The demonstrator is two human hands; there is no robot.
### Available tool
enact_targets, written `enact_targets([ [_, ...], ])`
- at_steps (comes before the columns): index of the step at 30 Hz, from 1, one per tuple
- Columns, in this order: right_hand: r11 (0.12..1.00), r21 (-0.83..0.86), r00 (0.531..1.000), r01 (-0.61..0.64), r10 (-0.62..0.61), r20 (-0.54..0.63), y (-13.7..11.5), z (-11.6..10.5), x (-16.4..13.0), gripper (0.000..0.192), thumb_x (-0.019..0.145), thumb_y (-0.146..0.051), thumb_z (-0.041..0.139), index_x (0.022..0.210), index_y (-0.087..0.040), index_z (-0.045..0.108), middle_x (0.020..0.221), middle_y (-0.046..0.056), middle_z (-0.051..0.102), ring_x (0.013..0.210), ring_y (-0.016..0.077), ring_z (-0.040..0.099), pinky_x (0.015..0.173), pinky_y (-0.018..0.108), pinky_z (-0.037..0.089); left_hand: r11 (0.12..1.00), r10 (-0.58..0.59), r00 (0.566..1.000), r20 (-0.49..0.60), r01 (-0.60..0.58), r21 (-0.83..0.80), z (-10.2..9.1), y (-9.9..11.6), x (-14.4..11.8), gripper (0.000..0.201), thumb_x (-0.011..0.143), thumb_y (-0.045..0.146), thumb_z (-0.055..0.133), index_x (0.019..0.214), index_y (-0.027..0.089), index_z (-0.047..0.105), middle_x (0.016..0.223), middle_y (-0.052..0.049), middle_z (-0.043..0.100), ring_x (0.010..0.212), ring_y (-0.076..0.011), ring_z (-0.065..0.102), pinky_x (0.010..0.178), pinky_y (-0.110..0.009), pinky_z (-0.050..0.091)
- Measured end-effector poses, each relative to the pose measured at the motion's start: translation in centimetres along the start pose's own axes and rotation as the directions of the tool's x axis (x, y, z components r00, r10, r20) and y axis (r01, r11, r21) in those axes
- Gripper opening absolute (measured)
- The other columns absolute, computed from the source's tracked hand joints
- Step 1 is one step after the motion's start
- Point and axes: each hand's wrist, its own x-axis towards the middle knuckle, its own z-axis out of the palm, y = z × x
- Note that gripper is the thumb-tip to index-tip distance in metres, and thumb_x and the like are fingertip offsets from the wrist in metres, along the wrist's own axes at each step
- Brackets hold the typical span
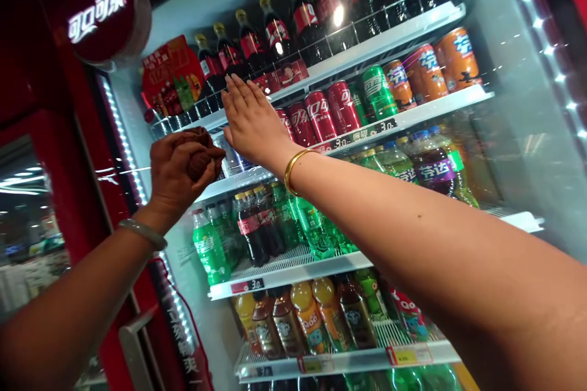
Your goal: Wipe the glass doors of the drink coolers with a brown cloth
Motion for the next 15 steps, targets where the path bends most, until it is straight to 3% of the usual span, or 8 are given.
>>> enact_targets([
  [1,1.000,0.006,1.000,0.010,-0.010,-0.001,-0.2,0.1,-0.2,0.069,0.097,-0.032,0.048,0.157,-0.002,0.035,0.173,0.020,0.026,0.165,0.0293,0.015,0.136,0.054,0.010,1.000,-0.011,1.000,-0.005,0.011,-0.002,0.0,-0.3,0.2,0.029,0.082,0.038,0.076,0.107,0.027,0.067,0.130,-0.009,0.063,0.126,-0.0316,0.059,0.113,-0.052,0.046],
  [3,1.000,0.004,1.000,0.011,-0.011,-0.003,-0.3,0.0,-0.3,0.067,0.097,-0.031,0.047,0.157,-0.002,0.036,0.173,0.020,0.026,0.165,0.0294,0.015,0.136,0.055,0.011,0.989,-0.147,0.982,-0.116,0.150,0.013,0.7,0.0,0.8,0.027,0.086,0.036,0.073,0.109,0.023,0.066,0.126,-0.011,0.063,0.124,-0.0323,0.059,0.111,-0.054,0.046],
  [6,1.000,-0.002,1.000,0.007,-0.007,0.004,-0.2,-0.3,-0.2,0.067,0.097,-0.029,0.047,0.156,0.000,0.037,0.173,0.021,0.025,0.165,0.0299,0.015,0.136,0.053,0.010,0.920,-0.369,0.877,-0.308,0.391,0.008,2.5,3.0,0.6,0.027,0.085,0.032,0.073,0.108,0.022,0.063,0.122,-0.012,0.062,0.123,-0.0342,0.058,0.108,-0.058,0.045],
  [7,1.000,0.001,1.000,0.010,-0.010,0.007,-0.2,-0.3,-0.2,0.066,0.097,-0.028,0.046,0.156,0.000,0.037,0.173,0.021,0.026,0.164,0.0295,0.015,0.136,0.053,0.010,0.930,-0.348,0.892,-0.290,0.368,0.016,3.0,4.2,0.2,0.028,0.084,0.031,0.075,0.107,0.023,0.063,0.122,-0.011,0.063,0.123,-0.0345,0.058,0.108,-0.059,0.044],
  [10,0.999,0.032,1.000,0.022,-0.022,-0.004,-0.1,-0.2,-0.2,0.063,0.097,-0.027,0.044,0.156,-0.005,0.038,0.172,0.019,0.030,0.164,0.0283,0.017,0.136,0.055,0.011,0.988,-0.146,0.974,-0.174,0.154,0.029,3.2,6.2,-1.0,0.028,0.085,0.034,0.075,0.109,0.026,0.063,0.128,-0.011,0.063,0.125,-0.0350,0.058,0.108,-0.059,0.045],
  [13,0.998,0.047,0.999,0.048,-0.047,-0.017,0.5,0.1,-0.5,0.063,0.097,-0.026,0.045,0.156,-0.005,0.037,0.172,0.018,0.030,0.164,0.0288,0.017,0.135,0.056,0.012,0.999,0.033,0.999,-0.022,-0.034,-0.028,1.6,4.5,-0.8,0.031,0.082,0.035,0.079,0.109,0.028,0.066,0.129,-0.010,0.064,0.124,-0.0341,0.060,0.108,-0.057,0.046],
  [15,0.993,0.050,0.994,0.106,-0.106,-0.003,1.3,0.0,-0.8,0.063,0.099,-0.028,0.044,0.157,-0.006,0.034,0.173,0.017,0.028,0.164,0.0290,0.016,0.134,0.056,0.014,0.994,0.084,0.993,0.082,-0.078,-0.074,0.5,2.6,0.2,0.031,0.081,0.036,0.080,0.108,0.030,0.068,0.128,-0.008,0.065,0.124,-0.0316,0.061,0.110,-0.053,0.046],
])
